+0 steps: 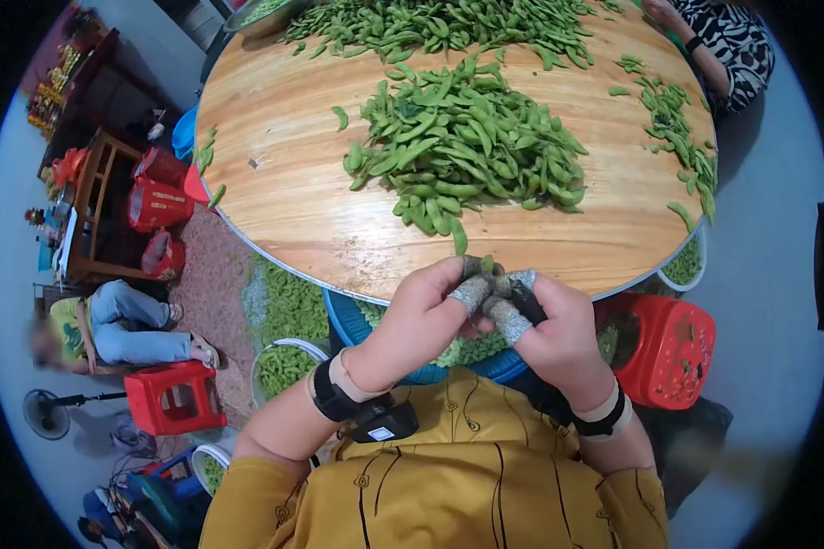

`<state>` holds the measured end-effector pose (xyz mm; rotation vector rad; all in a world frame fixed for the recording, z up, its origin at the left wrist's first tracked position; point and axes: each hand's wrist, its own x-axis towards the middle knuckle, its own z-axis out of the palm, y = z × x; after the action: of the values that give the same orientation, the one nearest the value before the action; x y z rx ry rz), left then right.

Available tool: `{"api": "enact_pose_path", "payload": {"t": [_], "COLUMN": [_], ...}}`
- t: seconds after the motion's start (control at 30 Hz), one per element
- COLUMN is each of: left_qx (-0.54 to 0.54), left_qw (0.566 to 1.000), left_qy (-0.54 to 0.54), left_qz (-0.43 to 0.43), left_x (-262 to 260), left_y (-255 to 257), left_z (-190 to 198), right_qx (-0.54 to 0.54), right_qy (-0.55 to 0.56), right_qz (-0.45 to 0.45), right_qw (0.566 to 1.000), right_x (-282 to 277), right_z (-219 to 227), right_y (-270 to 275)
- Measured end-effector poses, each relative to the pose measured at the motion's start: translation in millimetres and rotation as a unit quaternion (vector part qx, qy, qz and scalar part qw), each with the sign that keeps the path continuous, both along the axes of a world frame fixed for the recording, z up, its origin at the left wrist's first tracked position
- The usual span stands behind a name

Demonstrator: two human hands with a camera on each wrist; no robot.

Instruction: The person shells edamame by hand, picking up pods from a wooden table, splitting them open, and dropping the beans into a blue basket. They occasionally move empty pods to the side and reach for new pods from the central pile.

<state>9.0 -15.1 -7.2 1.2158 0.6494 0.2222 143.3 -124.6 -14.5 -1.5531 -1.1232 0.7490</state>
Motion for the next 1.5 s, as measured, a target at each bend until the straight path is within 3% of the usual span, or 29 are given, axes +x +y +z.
{"api": "enact_pose_path", "payload": {"t": [0.13,0.2,0.23,0.33,0.43,0.6,0.73,0.8,0.83,0.87,0.9,0.97,1.0,1.03,1.07,1.1,1.13,1.17,1.2,1.23,1.3,1.43,1.5], "left_qx": [-0.005,0.075,0.076,0.018,0.092,0.221,0.261,0.189,0.189,-0.038,-0.262,-0.274,-0.287,-0.29,-0.106,0.083,0.083,0.298,0.498,0.499,0.681,0.683,0.566], "left_qw": [1.0,0.997,0.997,0.999,0.994,0.97,0.959,0.973,0.973,0.991,0.956,0.951,0.947,0.946,0.987,0.992,0.992,0.949,0.86,0.86,0.727,0.727,0.823], "left_qy": [-0.005,0.014,0.015,0.024,0.011,0.001,-0.014,0.004,0.004,-0.037,-0.075,-0.08,-0.085,-0.085,-0.046,-0.005,-0.003,0.005,0.013,0.015,0.057,0.055,-0.035], "left_qz": [0.025,-0.006,-0.008,-0.025,-0.053,-0.101,-0.107,-0.132,-0.133,-0.126,-0.111,-0.115,-0.117,-0.117,-0.107,-0.094,-0.092,-0.102,-0.107,-0.106,-0.066,-0.041,-0.024], "left_x": [-6,-11,-12,-11,-11,-14,-16,-18,-20,-24,-26,-28,-28,-28,-27,-27,-28,-28,-28,-29,-29,-26,-24], "left_y": [1,5,5,2,0,1,2,3,4,5,5,6,5,2,-2,-4,-3,-2,-1,-2,-6,-10,-7], "left_z": [-1,-1,2,7,4,1,1,10,8,3,0,-6,-8,-8,-6,-4,-1,1,3,2,-2,-5,-10], "right_qx": [0.019,-0.073,-0.073,-0.171,-0.105,-0.095,-0.126,-0.126,-0.134,-0.141,-0.141,-0.145,-0.146,-0.156,-0.165,-0.165,-0.17,-0.174,-0.173,-0.171,-0.169,-0.131,-0.127], "right_qy": [0.038,0.144,0.146,0.168,0.175,0.213,0.298,0.326,0.4,0.472,0.472,0.553,0.553,0.497,0.438,0.439,0.411,0.381,0.382,0.376,0.37,0.379,0.394], "right_qz": [0.007,-0.031,-0.033,0.047,0.082,0.098,0.122,0.126,0.132,0.138,0.137,0.136,0.135,0.118,0.104,0.105,0.1,0.096,0.098,0.096,0.095,0.085,0.083], "right_qw": [0.999,0.986,0.986,0.97,0.976,0.968,0.938,0.928,0.897,0.859,0.859,0.809,0.809,0.845,0.877,0.877,0.89,0.903,0.903,0.906,0.909,0.912,0.906], "right_x": [3,8,10,11,9,13,18,19,19,20,19,17,15,12,9,7,4,2,-1,-3,-5,-6,-8], "right_z": [7,18,21,31,27,26,27,25,24,23,22,19,17,15,15,16,18,20,22,24,24,18,15], "right_y": [-3,-5,-6,-9,-11,-11,-11,-11,-12,-12,-13,-16,-16,-15,-13,-12,-11,-10,-9,-8,-6,-7,-8]}}
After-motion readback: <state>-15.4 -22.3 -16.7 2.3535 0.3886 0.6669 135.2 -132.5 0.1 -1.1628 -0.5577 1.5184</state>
